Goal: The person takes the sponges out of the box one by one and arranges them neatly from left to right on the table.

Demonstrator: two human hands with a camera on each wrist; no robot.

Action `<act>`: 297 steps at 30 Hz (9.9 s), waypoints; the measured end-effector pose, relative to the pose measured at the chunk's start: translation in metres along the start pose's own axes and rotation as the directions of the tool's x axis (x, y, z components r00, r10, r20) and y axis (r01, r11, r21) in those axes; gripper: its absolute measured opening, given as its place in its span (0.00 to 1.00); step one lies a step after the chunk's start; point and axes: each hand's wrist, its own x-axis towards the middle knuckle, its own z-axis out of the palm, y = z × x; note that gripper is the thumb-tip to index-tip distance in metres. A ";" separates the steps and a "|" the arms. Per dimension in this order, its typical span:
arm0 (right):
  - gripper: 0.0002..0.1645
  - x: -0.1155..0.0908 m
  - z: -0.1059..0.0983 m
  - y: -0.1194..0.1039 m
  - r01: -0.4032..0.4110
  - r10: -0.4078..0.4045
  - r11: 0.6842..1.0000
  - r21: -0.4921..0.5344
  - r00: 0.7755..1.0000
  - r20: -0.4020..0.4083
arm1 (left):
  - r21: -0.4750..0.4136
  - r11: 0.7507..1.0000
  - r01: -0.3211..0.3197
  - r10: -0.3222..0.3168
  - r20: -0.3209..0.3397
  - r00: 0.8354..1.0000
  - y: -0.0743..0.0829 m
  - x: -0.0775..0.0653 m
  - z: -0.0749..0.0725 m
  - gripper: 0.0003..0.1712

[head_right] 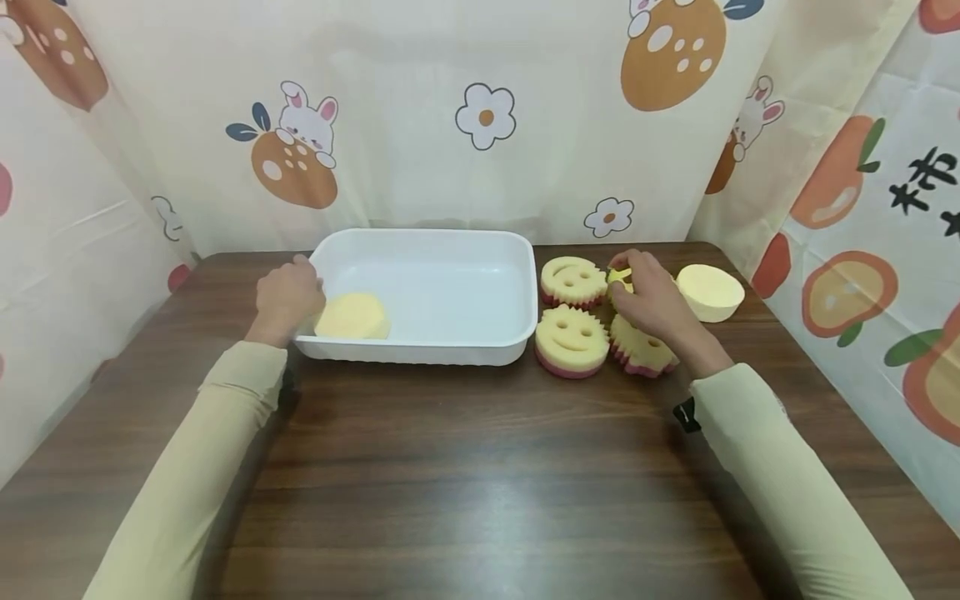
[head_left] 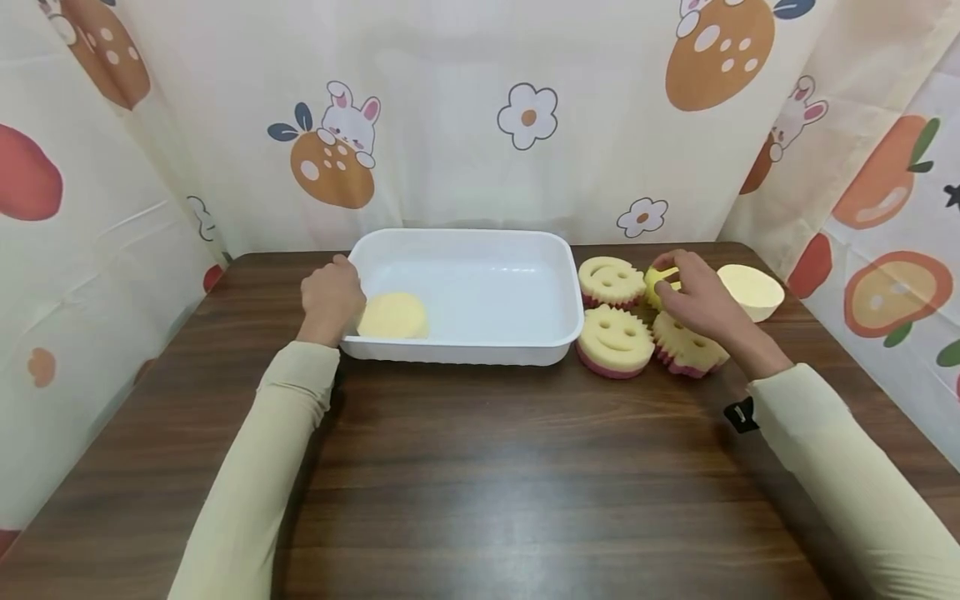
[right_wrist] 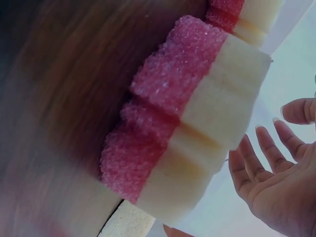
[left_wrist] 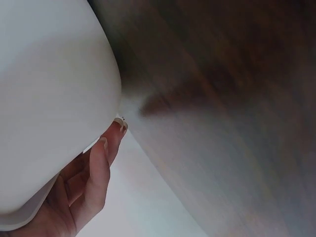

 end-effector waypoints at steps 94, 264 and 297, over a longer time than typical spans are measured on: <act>0.28 0.076 0.022 -0.103 0.167 -0.171 0.985 0.045 0.981 0.097 | -0.005 0.999 0.036 -0.036 0.002 0.999 0.001 -0.001 0.003 0.25; 0.35 0.129 0.157 -0.233 0.619 -0.497 0.729 -0.293 0.773 0.394 | 0.028 0.995 0.091 -0.090 -0.026 0.996 0.006 0.001 0.001 0.19; 0.38 0.128 0.174 -0.244 0.567 -0.444 0.818 -0.100 0.732 0.516 | 0.011 0.996 0.083 -0.083 -0.034 0.996 0.005 -0.001 0.006 0.18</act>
